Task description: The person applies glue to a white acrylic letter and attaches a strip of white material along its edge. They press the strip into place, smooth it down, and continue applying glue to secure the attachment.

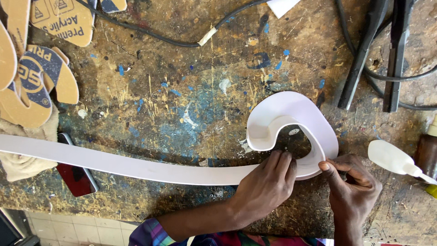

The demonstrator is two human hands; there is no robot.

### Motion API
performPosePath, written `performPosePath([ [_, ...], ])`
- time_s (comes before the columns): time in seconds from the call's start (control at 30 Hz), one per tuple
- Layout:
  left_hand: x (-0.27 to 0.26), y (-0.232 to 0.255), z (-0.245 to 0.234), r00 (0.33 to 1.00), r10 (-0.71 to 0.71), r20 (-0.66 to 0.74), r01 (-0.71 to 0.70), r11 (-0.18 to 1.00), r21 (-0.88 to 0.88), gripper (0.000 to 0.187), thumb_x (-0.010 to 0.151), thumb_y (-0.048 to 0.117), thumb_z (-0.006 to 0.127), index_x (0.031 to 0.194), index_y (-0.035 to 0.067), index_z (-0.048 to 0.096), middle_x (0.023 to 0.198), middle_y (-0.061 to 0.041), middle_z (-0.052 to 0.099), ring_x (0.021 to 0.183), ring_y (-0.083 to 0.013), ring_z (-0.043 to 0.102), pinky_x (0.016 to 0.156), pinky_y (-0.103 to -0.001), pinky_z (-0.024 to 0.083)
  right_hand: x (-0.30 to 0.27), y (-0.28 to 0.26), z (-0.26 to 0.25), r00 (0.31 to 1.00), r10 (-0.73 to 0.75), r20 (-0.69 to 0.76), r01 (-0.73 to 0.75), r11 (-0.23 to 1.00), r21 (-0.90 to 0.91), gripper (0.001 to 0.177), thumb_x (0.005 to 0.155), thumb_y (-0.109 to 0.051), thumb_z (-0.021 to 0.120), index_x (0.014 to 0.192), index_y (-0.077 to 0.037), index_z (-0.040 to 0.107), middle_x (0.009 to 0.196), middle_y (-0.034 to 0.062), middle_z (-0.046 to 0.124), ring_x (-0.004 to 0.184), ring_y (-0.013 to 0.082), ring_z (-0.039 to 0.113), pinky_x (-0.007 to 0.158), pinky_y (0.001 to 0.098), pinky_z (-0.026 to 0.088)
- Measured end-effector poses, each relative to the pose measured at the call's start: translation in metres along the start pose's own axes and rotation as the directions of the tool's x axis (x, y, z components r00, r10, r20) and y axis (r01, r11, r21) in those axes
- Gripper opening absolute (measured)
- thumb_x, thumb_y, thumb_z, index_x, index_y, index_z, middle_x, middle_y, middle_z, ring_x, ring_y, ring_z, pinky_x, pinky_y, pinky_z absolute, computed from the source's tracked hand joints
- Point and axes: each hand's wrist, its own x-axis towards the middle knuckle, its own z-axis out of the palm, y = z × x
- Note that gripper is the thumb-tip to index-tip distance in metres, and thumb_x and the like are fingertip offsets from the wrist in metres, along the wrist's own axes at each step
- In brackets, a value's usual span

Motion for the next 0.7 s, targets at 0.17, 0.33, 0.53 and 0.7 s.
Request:
performPosePath([
  [0.17, 0.002, 0.001, -0.001, 0.999, -0.035, -0.013, 0.035, 0.999, -0.014, 0.025, 0.109, 0.001, 0.068, 0.133, -0.005, 0.073, 0.131, -0.021, 0.066, 0.114, -0.0292, 0.067, 0.094, -0.034, 0.064, -0.001, 0.000, 0.001, 0.999, 0.033, -0.001, -0.033, 0.999, 0.002, 0.012, 0.104, -0.001, 0.090, 0.108, 0.005, 0.080, 0.099, 0.0122, 0.073, 0.094, 0.0195, 0.064, 0.089, 0.0316, 0.051],
  [0.33, 0.004, 0.000, -0.004, 0.999, -0.034, -0.020, 0.035, 0.998, 0.058, 0.019, 0.111, 0.003, 0.066, 0.130, 0.000, 0.072, 0.131, -0.019, 0.067, 0.114, -0.0269, 0.067, 0.094, -0.032, 0.064, -0.001, 0.005, 0.001, 1.000, 0.010, -0.007, -0.010, 1.000, -0.008, 0.014, 0.105, -0.005, 0.091, 0.109, 0.004, 0.080, 0.100, 0.0125, 0.074, 0.094, 0.0205, 0.066, 0.088, 0.0333, 0.053],
  [0.53, 0.003, 0.001, -0.003, 0.999, -0.027, -0.027, 0.029, 0.998, 0.056, 0.022, 0.112, 0.006, 0.065, 0.131, 0.000, 0.073, 0.129, -0.018, 0.066, 0.119, -0.0288, 0.067, 0.102, -0.035, 0.063, -0.001, 0.009, 0.001, 1.000, 0.022, -0.016, -0.022, 0.999, -0.024, 0.013, 0.103, -0.003, 0.091, 0.110, 0.004, 0.081, 0.100, 0.0120, 0.074, 0.095, 0.0200, 0.065, 0.090, 0.0325, 0.053],
  [0.7, 0.001, 0.000, 0.004, 1.000, 0.003, -0.007, -0.003, 1.000, 0.020, 0.021, 0.115, 0.008, 0.065, 0.132, -0.002, 0.073, 0.130, -0.018, 0.064, 0.119, -0.0298, 0.063, 0.105, -0.040, 0.061, -0.001, 0.005, 0.002, 1.000, 0.016, -0.017, -0.016, 1.000, 0.021, 0.015, 0.103, -0.006, 0.091, 0.110, 0.003, 0.081, 0.098, 0.0108, 0.074, 0.092, 0.0192, 0.065, 0.086, 0.0329, 0.053],
])
